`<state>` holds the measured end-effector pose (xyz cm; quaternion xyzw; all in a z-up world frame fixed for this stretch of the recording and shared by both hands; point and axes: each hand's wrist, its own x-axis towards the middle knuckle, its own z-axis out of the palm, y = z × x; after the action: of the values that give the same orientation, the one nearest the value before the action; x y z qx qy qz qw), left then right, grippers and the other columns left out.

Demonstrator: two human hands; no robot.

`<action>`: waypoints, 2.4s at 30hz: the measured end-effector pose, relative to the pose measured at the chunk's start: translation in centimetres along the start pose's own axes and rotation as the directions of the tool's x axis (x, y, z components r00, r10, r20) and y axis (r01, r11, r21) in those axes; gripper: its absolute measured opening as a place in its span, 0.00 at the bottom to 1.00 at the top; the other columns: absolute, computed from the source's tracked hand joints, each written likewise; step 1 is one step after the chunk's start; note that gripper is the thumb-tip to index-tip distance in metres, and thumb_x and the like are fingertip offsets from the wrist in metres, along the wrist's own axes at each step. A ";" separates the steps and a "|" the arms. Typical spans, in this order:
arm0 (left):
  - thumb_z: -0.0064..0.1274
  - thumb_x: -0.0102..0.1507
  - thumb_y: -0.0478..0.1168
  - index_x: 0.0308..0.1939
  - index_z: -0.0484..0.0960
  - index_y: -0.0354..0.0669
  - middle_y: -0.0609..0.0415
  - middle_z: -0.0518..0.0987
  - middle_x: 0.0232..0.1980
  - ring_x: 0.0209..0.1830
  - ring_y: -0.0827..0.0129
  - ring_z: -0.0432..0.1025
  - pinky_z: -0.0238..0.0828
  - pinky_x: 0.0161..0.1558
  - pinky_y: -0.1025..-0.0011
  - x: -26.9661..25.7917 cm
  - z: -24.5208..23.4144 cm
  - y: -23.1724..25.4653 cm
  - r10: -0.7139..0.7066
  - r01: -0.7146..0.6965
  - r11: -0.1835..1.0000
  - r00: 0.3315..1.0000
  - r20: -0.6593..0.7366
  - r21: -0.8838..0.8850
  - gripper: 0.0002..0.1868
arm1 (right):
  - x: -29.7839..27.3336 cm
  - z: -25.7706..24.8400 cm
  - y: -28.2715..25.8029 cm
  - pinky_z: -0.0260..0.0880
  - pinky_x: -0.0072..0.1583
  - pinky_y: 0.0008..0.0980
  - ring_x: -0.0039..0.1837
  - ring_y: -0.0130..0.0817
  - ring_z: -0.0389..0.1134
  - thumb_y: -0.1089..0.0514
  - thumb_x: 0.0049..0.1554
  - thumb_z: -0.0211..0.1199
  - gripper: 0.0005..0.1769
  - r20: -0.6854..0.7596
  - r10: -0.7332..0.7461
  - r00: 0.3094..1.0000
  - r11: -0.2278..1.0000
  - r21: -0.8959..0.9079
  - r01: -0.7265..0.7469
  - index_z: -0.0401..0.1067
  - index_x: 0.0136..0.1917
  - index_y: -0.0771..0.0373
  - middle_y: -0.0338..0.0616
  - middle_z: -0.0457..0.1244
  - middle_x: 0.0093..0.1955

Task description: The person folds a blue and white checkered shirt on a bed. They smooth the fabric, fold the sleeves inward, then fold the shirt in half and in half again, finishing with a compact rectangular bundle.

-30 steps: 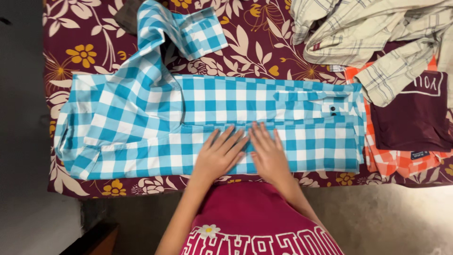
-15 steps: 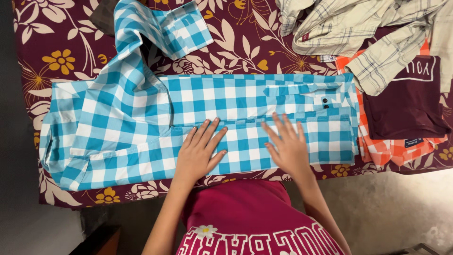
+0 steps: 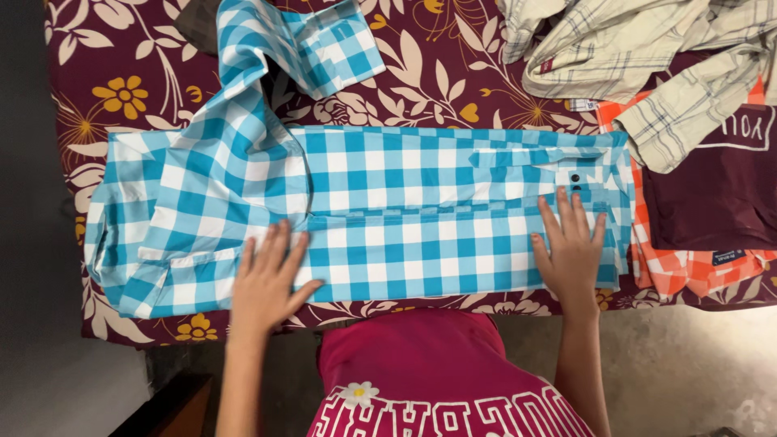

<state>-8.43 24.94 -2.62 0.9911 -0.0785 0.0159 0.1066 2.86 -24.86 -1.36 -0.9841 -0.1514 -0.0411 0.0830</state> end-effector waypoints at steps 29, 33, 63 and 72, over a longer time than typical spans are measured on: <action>0.54 0.64 0.39 0.79 0.70 0.61 0.57 0.60 0.85 0.87 0.60 0.39 0.20 0.80 0.38 23.0 -4.0 2.9 0.077 0.189 0.780 0.917 -0.392 0.596 0.37 | 3.3 0.4 -7.2 0.31 0.77 0.67 0.82 0.44 0.50 0.46 0.67 0.50 0.28 -0.009 0.013 1.000 0.992 0.129 -0.011 0.67 0.77 0.53 0.43 0.56 0.80; 0.54 0.68 0.38 0.51 0.81 0.55 0.54 0.66 0.80 0.91 0.56 0.37 0.14 0.81 0.43 28.3 -0.4 1.6 -0.038 0.178 0.442 0.983 -0.180 0.879 0.09 | 3.2 -0.8 -7.2 0.34 0.80 0.61 0.82 0.42 0.52 0.46 0.67 0.52 0.25 -0.058 0.016 0.998 0.961 0.277 0.001 0.69 0.74 0.51 0.39 0.59 0.78; 0.49 0.65 0.40 0.68 0.77 0.46 0.52 0.81 0.63 0.64 0.61 0.75 0.57 0.75 0.49 9.5 -1.0 21.3 0.486 -0.505 0.863 0.833 -0.265 -0.003 0.25 | 3.4 -1.6 -2.0 0.66 0.69 0.33 0.70 0.36 0.65 0.66 0.58 0.58 0.45 0.371 0.342 0.863 -0.082 0.927 -0.366 0.47 0.85 0.56 0.51 0.64 0.70; 0.59 0.62 0.40 0.78 0.60 0.66 0.61 0.56 0.82 0.81 0.64 0.51 0.43 0.76 0.36 7.6 -3.8 14.2 0.415 -0.402 0.909 0.894 -0.169 0.107 0.42 | 1.1 -2.3 4.6 0.65 0.55 0.16 0.51 0.17 0.64 0.74 0.58 0.55 0.40 0.269 0.462 0.845 0.061 0.941 -0.333 0.55 0.82 0.64 0.32 0.63 0.47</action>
<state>-3.25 10.88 4.42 0.9495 -0.2739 0.1342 0.0735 5.20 -29.31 0.30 -0.7023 0.1375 0.0375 0.6975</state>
